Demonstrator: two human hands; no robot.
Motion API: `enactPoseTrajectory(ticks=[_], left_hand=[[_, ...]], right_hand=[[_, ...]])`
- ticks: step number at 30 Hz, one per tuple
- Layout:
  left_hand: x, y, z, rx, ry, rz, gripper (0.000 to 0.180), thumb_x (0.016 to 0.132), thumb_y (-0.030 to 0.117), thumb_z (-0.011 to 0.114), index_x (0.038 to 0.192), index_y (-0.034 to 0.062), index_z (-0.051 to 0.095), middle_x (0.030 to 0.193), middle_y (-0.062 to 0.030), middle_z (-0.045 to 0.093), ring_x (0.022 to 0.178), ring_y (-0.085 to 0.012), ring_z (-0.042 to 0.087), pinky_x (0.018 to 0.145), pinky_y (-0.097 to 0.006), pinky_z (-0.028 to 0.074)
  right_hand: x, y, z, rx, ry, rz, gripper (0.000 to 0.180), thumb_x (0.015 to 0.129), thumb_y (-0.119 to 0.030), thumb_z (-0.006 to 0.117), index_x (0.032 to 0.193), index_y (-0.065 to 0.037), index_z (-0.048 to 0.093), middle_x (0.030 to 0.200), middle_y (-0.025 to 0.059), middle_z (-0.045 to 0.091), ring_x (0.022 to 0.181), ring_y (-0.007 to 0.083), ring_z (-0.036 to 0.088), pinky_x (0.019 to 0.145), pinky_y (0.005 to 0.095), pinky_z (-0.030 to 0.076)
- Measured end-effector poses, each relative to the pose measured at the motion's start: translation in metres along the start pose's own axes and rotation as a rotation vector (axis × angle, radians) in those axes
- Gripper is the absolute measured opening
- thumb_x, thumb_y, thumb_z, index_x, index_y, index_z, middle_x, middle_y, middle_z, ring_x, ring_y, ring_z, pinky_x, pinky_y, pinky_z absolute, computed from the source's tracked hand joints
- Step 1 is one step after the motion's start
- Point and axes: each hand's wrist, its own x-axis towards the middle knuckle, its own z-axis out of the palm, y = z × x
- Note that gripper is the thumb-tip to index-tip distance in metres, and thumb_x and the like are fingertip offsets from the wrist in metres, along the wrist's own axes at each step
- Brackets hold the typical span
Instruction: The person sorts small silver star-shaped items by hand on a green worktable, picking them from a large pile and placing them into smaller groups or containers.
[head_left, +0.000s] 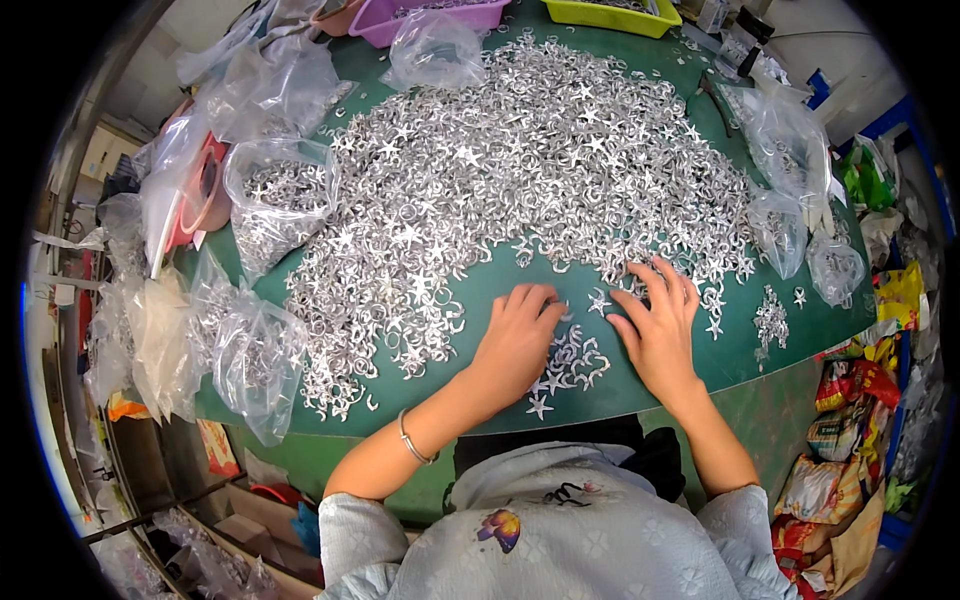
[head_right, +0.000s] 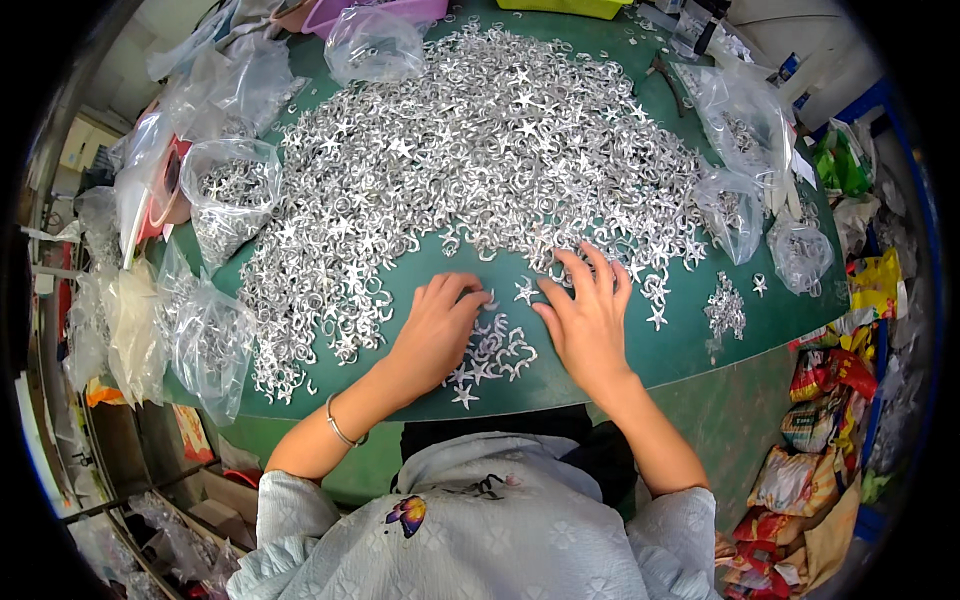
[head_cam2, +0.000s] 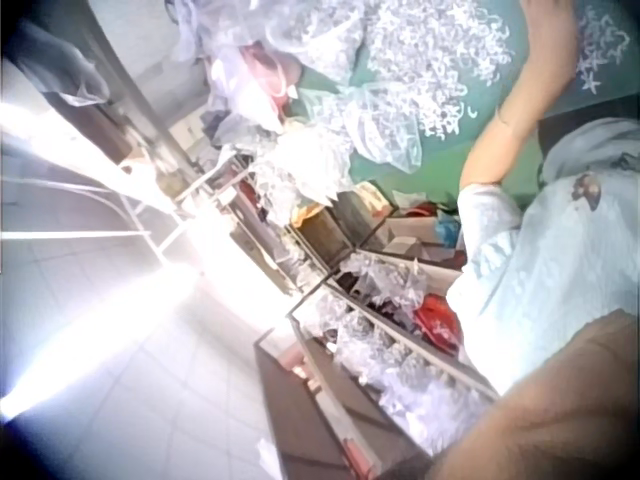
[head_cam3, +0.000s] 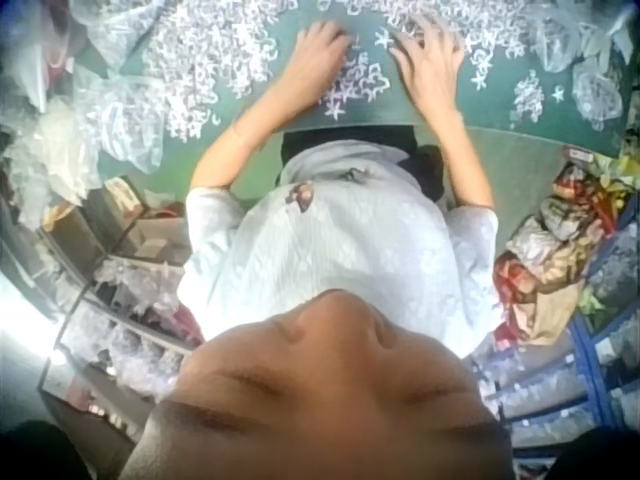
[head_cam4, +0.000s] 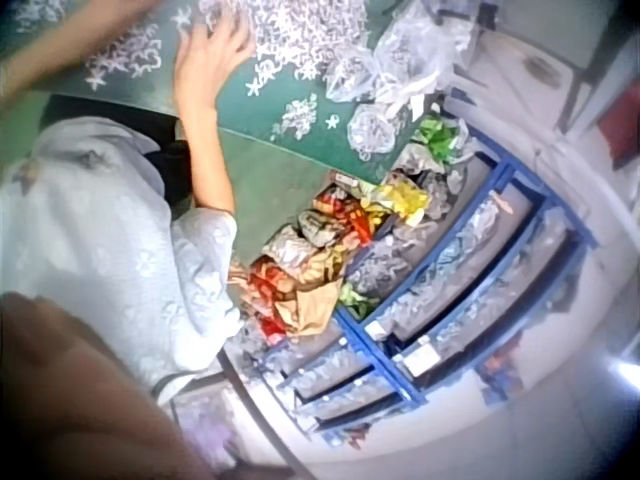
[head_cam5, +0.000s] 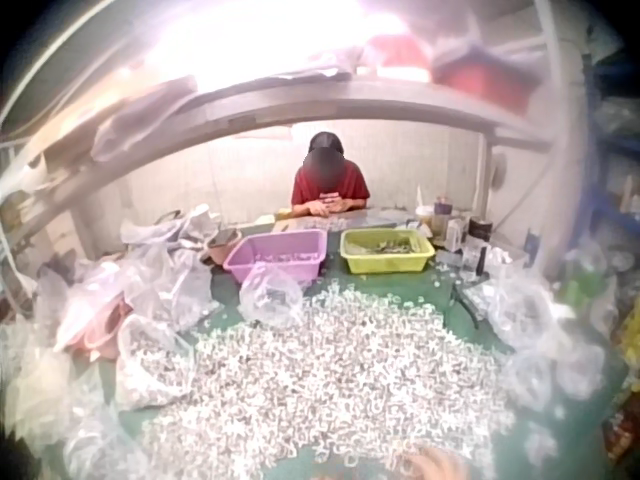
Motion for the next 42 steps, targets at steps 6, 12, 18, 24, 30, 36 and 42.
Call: enactPoseTrajectory(ticks=[6,12,18,24,30,36,42], left_hand=[[-0.003,0.007,-0.004,-0.044,-0.044,0.025,0.044,0.074,-0.012,0.055,0.116,0.0012,0.058,0.117,-0.0139,0.053,0.107,-0.0328,0.050,0.087,-0.040,0.041],[0.005,0.008,-0.005,-0.178,0.045,-0.004,0.046,0.072,-0.014,0.053,0.115,0.0002,0.059,0.116,-0.0144,0.053,0.104,-0.0329,0.052,0.086,-0.040,0.041],[0.008,0.010,-0.005,-0.213,-0.007,0.063,0.045,0.072,-0.012,0.055,0.115,0.0005,0.060,0.119,-0.0137,0.054,0.107,-0.0321,0.053,0.089,-0.040,0.041],[-0.006,0.023,-0.005,-0.135,-0.137,0.143,0.047,0.071,-0.009,0.058,0.117,0.0004,0.059,0.122,-0.0134,0.054,0.114,-0.0323,0.051,0.094,-0.044,0.040],[-0.001,0.028,-0.008,-0.063,-0.158,0.207,0.051,0.071,-0.008,0.058,0.122,-0.0010,0.055,0.130,-0.0151,0.051,0.120,-0.0347,0.048,0.101,-0.046,0.037],[0.018,0.045,0.012,-0.066,-0.156,0.282,0.050,0.074,-0.007,0.057,0.124,-0.0033,0.053,0.137,-0.0167,0.047,0.125,-0.0356,0.045,0.107,-0.048,0.034],[0.056,0.062,0.036,0.027,-0.138,0.362,0.049,0.076,-0.002,0.055,0.124,-0.0045,0.052,0.136,-0.0189,0.047,0.123,-0.0349,0.047,0.101,-0.046,0.039]], right_hand=[[0.002,-0.008,0.004,0.097,0.000,-0.032,0.022,0.077,-0.012,0.072,0.098,-0.007,0.067,0.126,0.0102,0.051,0.125,0.0334,0.041,0.101,0.0507,0.028],[0.001,-0.002,0.003,0.158,0.074,-0.028,0.013,0.075,-0.008,0.071,0.087,-0.006,0.067,0.108,0.0069,0.058,0.107,0.0291,0.052,0.093,0.0463,0.033],[-0.007,-0.006,-0.006,0.149,0.008,-0.085,0.020,0.076,-0.008,0.069,0.097,-0.007,0.068,0.108,0.0063,0.057,0.107,0.0276,0.053,0.091,0.0451,0.034],[-0.012,-0.001,0.005,0.131,0.014,-0.064,0.025,0.077,-0.010,0.070,0.102,-0.010,0.068,0.105,0.0046,0.058,0.108,0.0257,0.051,0.091,0.0457,0.034],[-0.050,0.015,-0.025,0.023,0.038,0.013,0.024,0.076,-0.009,0.071,0.099,-0.008,0.069,0.107,0.0069,0.059,0.107,0.0276,0.052,0.092,0.0454,0.035],[-0.075,0.044,-0.039,-0.130,0.236,0.338,0.027,0.079,-0.011,0.069,0.104,-0.001,0.066,0.112,0.0103,0.058,0.108,0.0313,0.051,0.091,0.0445,0.035],[-0.086,0.046,-0.043,-0.040,0.173,0.276,0.028,0.081,-0.010,0.067,0.108,-0.002,0.066,0.114,0.0108,0.058,0.108,0.0316,0.051,0.092,0.0443,0.034]])
